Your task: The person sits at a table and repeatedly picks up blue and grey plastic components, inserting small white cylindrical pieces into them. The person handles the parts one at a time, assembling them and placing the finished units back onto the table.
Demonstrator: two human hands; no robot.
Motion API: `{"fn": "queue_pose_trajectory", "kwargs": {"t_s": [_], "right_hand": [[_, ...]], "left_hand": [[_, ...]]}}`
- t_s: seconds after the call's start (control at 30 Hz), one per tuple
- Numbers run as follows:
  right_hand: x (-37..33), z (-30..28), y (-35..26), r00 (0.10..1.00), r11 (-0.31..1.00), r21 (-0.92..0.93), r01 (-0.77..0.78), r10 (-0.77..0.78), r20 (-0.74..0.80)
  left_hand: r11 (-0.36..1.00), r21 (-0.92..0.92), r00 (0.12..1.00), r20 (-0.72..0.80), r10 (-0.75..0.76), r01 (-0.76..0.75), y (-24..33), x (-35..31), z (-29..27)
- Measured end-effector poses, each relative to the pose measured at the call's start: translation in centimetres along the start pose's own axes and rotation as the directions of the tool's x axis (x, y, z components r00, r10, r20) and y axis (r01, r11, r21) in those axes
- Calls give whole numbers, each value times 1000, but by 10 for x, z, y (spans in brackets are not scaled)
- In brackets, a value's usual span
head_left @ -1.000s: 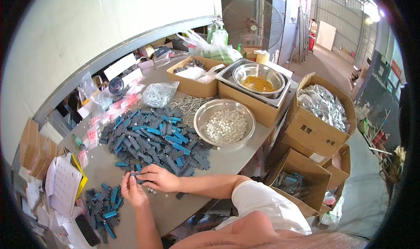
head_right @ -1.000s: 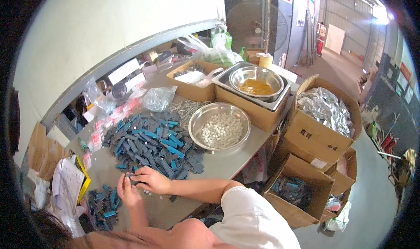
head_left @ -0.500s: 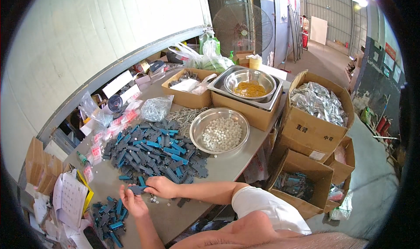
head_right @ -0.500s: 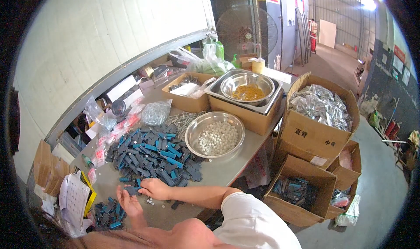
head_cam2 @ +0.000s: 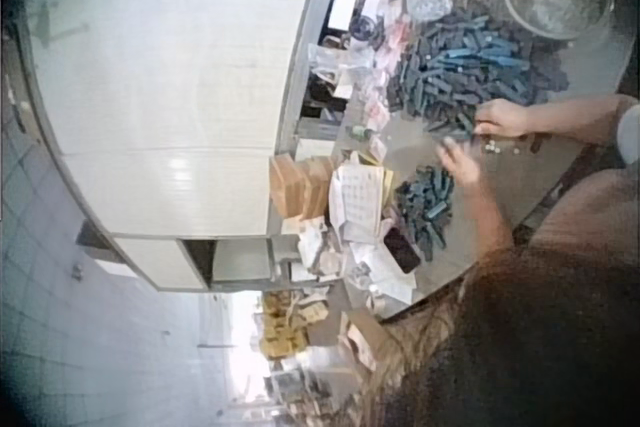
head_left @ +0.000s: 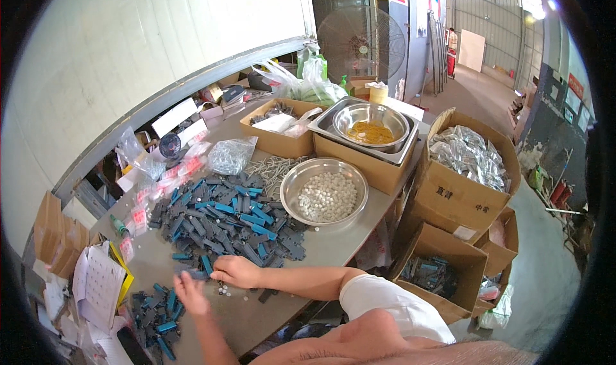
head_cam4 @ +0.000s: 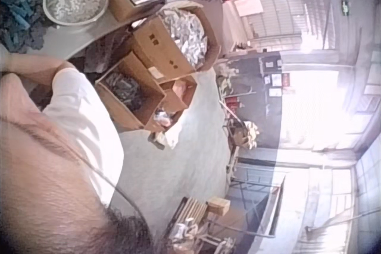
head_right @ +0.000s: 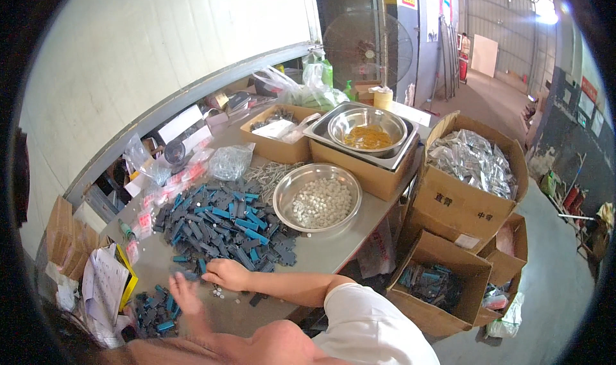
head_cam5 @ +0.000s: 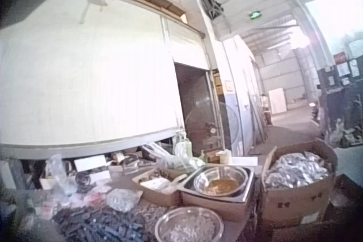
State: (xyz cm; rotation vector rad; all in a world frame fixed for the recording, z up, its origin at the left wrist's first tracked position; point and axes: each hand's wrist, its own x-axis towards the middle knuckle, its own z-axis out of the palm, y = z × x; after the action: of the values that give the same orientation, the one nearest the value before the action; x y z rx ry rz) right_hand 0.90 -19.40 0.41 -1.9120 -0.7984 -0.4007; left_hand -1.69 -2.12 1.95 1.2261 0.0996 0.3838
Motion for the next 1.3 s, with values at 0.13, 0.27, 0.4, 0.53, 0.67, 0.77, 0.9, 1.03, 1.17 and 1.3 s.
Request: {"fn": "queue_pose_trajectory", "kwargs": {"t_s": [0.13,0.27,0.4,0.53,0.67,0.77,0.9,1.03,1.17,1.3], "right_hand": [[-5,-6,0,977,958,-266,102,-46,210],[-12,7,3,929,878,-413,242,-87,359],[-19,23,20,932,724,-642,251,-2,362],[-7,7,4,951,792,-549,268,-127,281],[-5,3,10,948,827,-516,221,-58,313],[-1,2,5,942,861,-458,221,-68,328],[-3,-5,9,944,858,-458,233,-86,319],[2,-11,2,957,887,-428,175,-51,286],[6,-10,1,984,881,-461,108,-28,176],[8,-12,12,999,871,-491,1,18,34]], "left_hand": [[378,867,879,128,460,-324,20,52,-76],[-31,999,853,52,519,-42,23,71,-153],[-23,995,837,97,539,-100,39,64,-134],[-7,968,902,235,361,-249,24,59,-90],[193,912,930,337,150,-361,2,49,-32],[144,905,899,357,253,-400,-22,60,-39],[187,909,927,375,17,-372,-17,47,-22],[255,902,936,346,57,-349,-13,41,-28],[458,859,963,268,-22,-228,-22,51,-44],[838,527,911,261,-318,141,-12,49,-38]]}}
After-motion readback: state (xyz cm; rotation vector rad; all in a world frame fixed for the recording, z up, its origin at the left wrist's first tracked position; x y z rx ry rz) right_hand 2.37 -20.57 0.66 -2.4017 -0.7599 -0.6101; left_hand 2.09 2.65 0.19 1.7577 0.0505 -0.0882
